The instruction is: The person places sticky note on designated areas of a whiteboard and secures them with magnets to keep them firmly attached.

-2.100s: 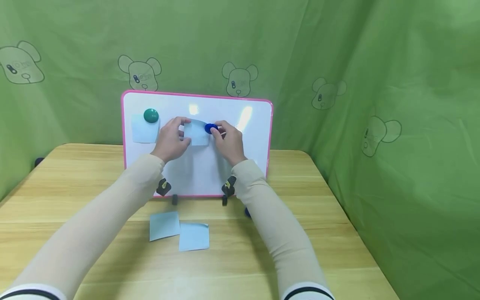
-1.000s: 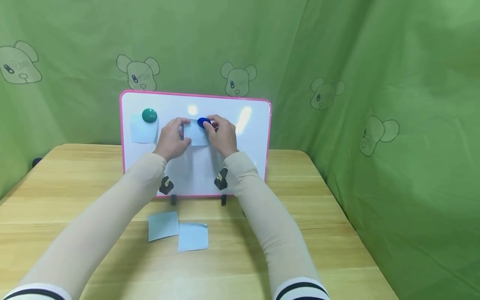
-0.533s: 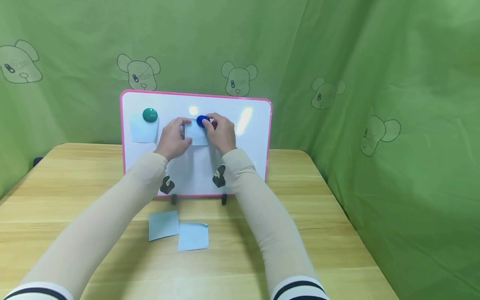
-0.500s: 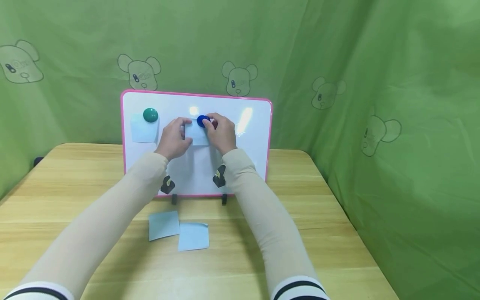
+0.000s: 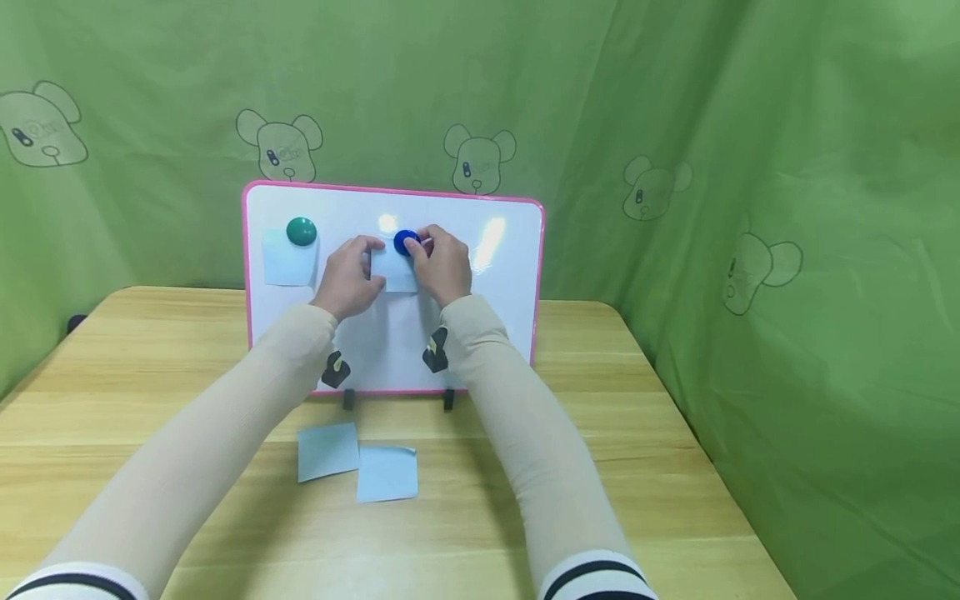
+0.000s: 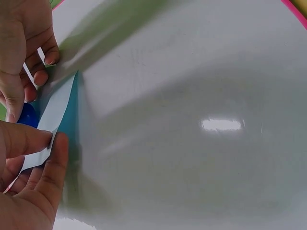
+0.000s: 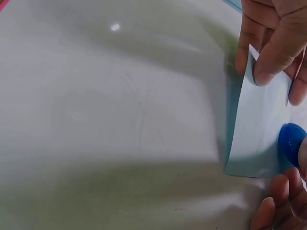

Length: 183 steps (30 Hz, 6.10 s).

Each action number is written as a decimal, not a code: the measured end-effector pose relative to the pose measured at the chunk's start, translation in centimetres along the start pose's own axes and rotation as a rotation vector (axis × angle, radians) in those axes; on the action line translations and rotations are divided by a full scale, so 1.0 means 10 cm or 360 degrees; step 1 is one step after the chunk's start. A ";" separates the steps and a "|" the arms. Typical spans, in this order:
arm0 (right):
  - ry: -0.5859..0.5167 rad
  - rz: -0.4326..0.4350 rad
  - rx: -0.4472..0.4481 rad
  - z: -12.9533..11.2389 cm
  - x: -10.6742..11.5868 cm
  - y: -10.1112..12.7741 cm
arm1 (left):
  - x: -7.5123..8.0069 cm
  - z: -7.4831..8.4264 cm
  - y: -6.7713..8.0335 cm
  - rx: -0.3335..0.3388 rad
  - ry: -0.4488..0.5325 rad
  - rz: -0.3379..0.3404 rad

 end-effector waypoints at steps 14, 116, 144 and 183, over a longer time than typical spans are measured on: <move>0.0036 0.0036 -0.0056 0.01 -0.02 -0.01 | -0.01 -0.04 -0.02 -0.0006 -0.0001 0.0001; -0.0056 -0.0067 -0.0439 1.16 0.71 1.31 | 0.20 -0.63 1.54 0.0179 0.0182 0.0018; -0.0156 -0.0111 -0.0806 1.68 0.88 1.99 | 0.08 -0.74 2.12 0.0608 0.0460 0.0023; 0.0054 -0.0324 -0.0807 1.96 0.87 2.05 | -0.11 -0.75 2.28 0.0719 0.0475 -0.0147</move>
Point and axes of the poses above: each hand's wrist, its own y-axis away from the middle knuckle, its own x-axis out of the back of the hand, z = x × y, the point moved 2 cm from there along -y, towards the middle knuckle, and after that the axes turned 8 degrees about -x, right-handed, at the moved point
